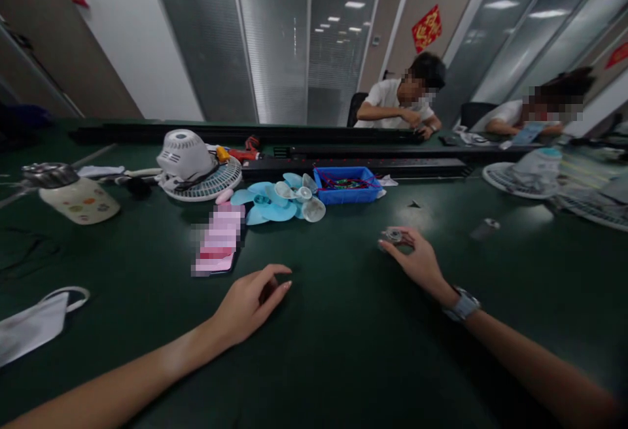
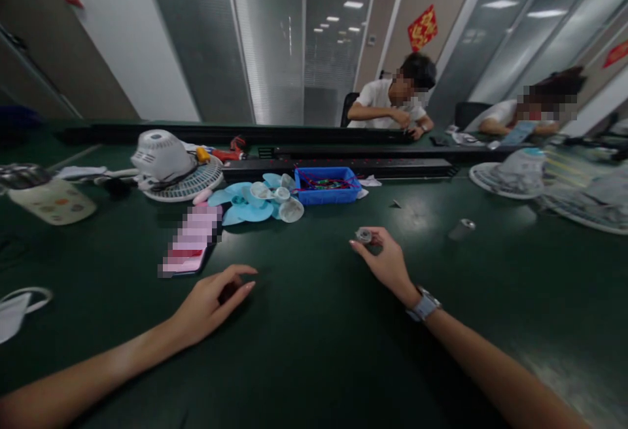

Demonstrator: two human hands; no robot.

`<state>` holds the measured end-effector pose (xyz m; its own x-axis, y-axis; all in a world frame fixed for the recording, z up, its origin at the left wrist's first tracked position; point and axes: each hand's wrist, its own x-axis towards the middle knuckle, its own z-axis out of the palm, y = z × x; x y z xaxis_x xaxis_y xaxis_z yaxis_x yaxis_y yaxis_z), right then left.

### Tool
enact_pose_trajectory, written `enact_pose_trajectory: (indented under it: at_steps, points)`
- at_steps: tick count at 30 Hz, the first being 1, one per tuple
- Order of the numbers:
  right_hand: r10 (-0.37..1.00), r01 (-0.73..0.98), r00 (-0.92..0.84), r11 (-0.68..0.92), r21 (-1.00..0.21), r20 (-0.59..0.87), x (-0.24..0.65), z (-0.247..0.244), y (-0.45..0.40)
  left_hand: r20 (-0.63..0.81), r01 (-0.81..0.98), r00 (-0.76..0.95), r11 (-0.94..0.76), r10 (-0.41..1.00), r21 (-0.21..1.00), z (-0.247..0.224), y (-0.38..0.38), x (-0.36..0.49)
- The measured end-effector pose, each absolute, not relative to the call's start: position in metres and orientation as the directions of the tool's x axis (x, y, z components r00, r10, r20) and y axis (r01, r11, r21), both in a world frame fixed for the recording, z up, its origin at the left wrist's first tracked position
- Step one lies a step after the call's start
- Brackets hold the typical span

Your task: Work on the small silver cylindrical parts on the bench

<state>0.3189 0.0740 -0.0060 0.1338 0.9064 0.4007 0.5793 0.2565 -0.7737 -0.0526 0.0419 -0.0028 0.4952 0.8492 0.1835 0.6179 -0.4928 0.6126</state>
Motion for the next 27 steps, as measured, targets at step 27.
enact_pose_trajectory:
  at_steps: [27]
  points:
    - [0.844, 0.293, -0.505, 0.363, -0.884, 0.179, 0.185, 0.003, 0.058, 0.211, 0.431, 0.385, -0.377, 0.898, 0.820, 0.022, 0.056, -0.020]
